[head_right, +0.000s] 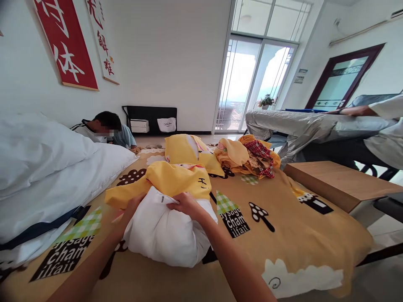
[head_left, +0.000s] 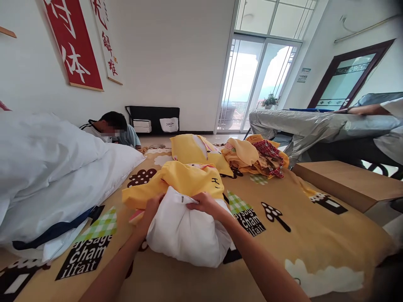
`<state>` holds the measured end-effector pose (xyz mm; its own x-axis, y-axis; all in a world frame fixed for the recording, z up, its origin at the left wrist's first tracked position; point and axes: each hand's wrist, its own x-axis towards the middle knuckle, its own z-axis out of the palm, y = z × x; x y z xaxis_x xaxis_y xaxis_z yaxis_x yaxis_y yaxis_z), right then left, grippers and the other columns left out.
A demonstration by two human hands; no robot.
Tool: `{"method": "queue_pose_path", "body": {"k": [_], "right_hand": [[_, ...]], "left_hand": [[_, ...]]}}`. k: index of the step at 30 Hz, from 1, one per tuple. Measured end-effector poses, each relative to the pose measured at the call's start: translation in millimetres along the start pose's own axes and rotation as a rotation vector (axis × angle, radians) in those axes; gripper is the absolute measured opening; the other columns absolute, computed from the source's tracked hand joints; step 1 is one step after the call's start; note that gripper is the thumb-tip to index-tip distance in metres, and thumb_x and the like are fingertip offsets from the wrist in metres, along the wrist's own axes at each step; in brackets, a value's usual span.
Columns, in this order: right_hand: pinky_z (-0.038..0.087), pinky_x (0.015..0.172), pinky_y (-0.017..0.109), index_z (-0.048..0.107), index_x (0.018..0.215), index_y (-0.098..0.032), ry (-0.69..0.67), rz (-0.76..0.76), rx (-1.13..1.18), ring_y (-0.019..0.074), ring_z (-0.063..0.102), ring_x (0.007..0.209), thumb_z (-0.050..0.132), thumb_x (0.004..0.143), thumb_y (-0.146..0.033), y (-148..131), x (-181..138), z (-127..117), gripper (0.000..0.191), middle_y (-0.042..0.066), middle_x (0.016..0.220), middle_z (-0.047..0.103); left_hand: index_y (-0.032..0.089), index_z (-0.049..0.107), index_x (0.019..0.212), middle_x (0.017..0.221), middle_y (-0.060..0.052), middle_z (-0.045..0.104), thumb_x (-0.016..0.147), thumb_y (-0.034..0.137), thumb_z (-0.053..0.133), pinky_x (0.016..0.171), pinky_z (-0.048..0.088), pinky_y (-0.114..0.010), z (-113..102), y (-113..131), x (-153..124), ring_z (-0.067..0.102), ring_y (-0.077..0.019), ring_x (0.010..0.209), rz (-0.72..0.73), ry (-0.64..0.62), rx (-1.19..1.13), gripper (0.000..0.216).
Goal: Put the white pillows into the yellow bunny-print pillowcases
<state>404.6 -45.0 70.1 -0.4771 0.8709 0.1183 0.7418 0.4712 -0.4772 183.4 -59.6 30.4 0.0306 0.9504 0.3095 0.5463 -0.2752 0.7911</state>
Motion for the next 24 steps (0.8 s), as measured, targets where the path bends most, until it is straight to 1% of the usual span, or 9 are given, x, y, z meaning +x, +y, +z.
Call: {"method": "queue_pose_path", "body": {"k": [2, 5, 8, 11, 15, 18, 20, 22, 24], "right_hand": [[0.031, 0.054, 0.024, 0.060, 0.061, -0.017, 0.023, 0.049, -0.048, 0.0118, 0.046, 0.056, 0.060, 0.086, -0.036, -6.3, 1.0, 11.6, 0.031, -0.003, 0.058, 0.056], [0.037, 0.066, 0.026, 0.067, 0.071, -0.017, 0.111, 0.026, -0.223, 0.0187, 0.059, 0.077, 0.056, 0.088, -0.032, -30.8, -9.8, 23.2, 0.025, 0.006, 0.078, 0.069], [0.041, 0.073, 0.029, 0.071, 0.082, -0.016, 0.080, 0.098, -0.303, 0.0238, 0.063, 0.088, 0.055, 0.088, -0.028, -46.6, -9.0, 27.3, 0.021, 0.011, 0.088, 0.072], [0.042, 0.071, 0.029, 0.071, 0.093, -0.015, 0.098, 0.228, -0.228, 0.0250, 0.066, 0.087, 0.053, 0.090, -0.031, -42.6, 8.2, 30.0, 0.024, 0.014, 0.092, 0.072], [0.044, 0.069, 0.029, 0.070, 0.097, -0.015, 0.168, 0.293, -0.140, 0.0259, 0.066, 0.091, 0.048, 0.093, -0.033, -28.8, 20.8, 36.1, 0.028, 0.014, 0.100, 0.072], [0.047, 0.073, 0.030, 0.071, 0.094, -0.016, 0.207, 0.207, 0.113, 0.0242, 0.066, 0.091, 0.052, 0.090, -0.036, -19.2, 1.7, 38.2, 0.028, 0.011, 0.097, 0.073], [0.048, 0.084, 0.033, 0.068, 0.106, -0.017, 0.215, 0.055, 0.419, 0.0227, 0.064, 0.099, 0.053, 0.090, -0.041, -10.0, -22.8, 36.8, 0.032, 0.009, 0.106, 0.071], [0.045, 0.096, 0.037, 0.058, 0.126, -0.020, 0.131, -0.091, 0.678, 0.0229, 0.058, 0.113, 0.055, 0.088, -0.048, 1.2, -49.4, 34.8, 0.047, 0.009, 0.123, 0.063], [0.042, 0.103, 0.041, 0.046, 0.138, -0.022, 0.035, -0.140, 0.789, 0.0239, 0.050, 0.123, 0.057, 0.086, -0.053, 11.6, -70.9, 34.7, 0.062, 0.010, 0.136, 0.053]], "left_hand": [[0.020, 0.062, 0.073, 0.066, -0.002, 0.062, 0.080, 0.041, 0.047, 0.061, 0.046, -0.030, 2.1, -0.7, 13.1, 0.056, -0.0194, 0.064, 0.015, 0.003, -0.049, 0.027], [0.020, 0.056, 0.070, 0.066, 0.000, 0.059, 0.075, 0.037, 0.049, 0.059, 0.043, -0.027, 2.7, 6.1, 25.9, 0.053, -0.0171, 0.063, 0.009, 0.073, -0.095, 0.019], [0.020, 0.052, 0.070, 0.065, 0.002, 0.057, 0.073, 0.031, 0.051, 0.058, 0.040, -0.024, -2.3, 19.6, 22.6, 0.052, -0.0145, 0.062, 0.051, 0.176, -0.093, 0.011], [0.021, 0.053, 0.075, 0.068, 0.003, 0.060, 0.075, 0.026, 0.048, 0.062, 0.040, -0.024, -2.9, 31.2, 6.6, 0.055, -0.0141, 0.062, 0.205, 0.206, 0.069, 0.007], [0.020, 0.055, 0.081, 0.073, -0.002, 0.064, 0.085, 0.027, 0.041, 0.060, 0.038, -0.027, 12.7, 32.7, -19.1, 0.061, -0.0191, 0.067, 0.260, 0.093, 0.489, 0.016], [0.020, 0.056, 0.090, 0.080, -0.007, 0.067, 0.090, 0.033, 0.039, 0.059, 0.037, -0.030, 22.6, 26.0, -30.8, 0.065, -0.0255, 0.077, 0.154, -0.015, 0.713, 0.021], [0.020, 0.056, 0.096, 0.083, -0.007, 0.067, 0.091, 0.038, 0.041, 0.059, 0.038, -0.031, 22.2, 22.0, -33.9, 0.065, -0.0276, 0.079, 0.050, -0.055, 0.751, 0.024], [0.020, 0.056, 0.099, 0.085, -0.007, 0.067, 0.091, 0.042, 0.042, 0.060, 0.039, -0.033, 18.2, 21.2, -34.8, 0.065, -0.0286, 0.079, -0.023, -0.099, 0.751, 0.027], [0.020, 0.056, 0.102, 0.090, -0.008, 0.066, 0.092, 0.037, 0.043, 0.065, 0.042, -0.035, 15.1, 24.8, -35.1, 0.063, -0.0294, 0.084, 0.005, -0.128, 0.758, 0.024]]}}
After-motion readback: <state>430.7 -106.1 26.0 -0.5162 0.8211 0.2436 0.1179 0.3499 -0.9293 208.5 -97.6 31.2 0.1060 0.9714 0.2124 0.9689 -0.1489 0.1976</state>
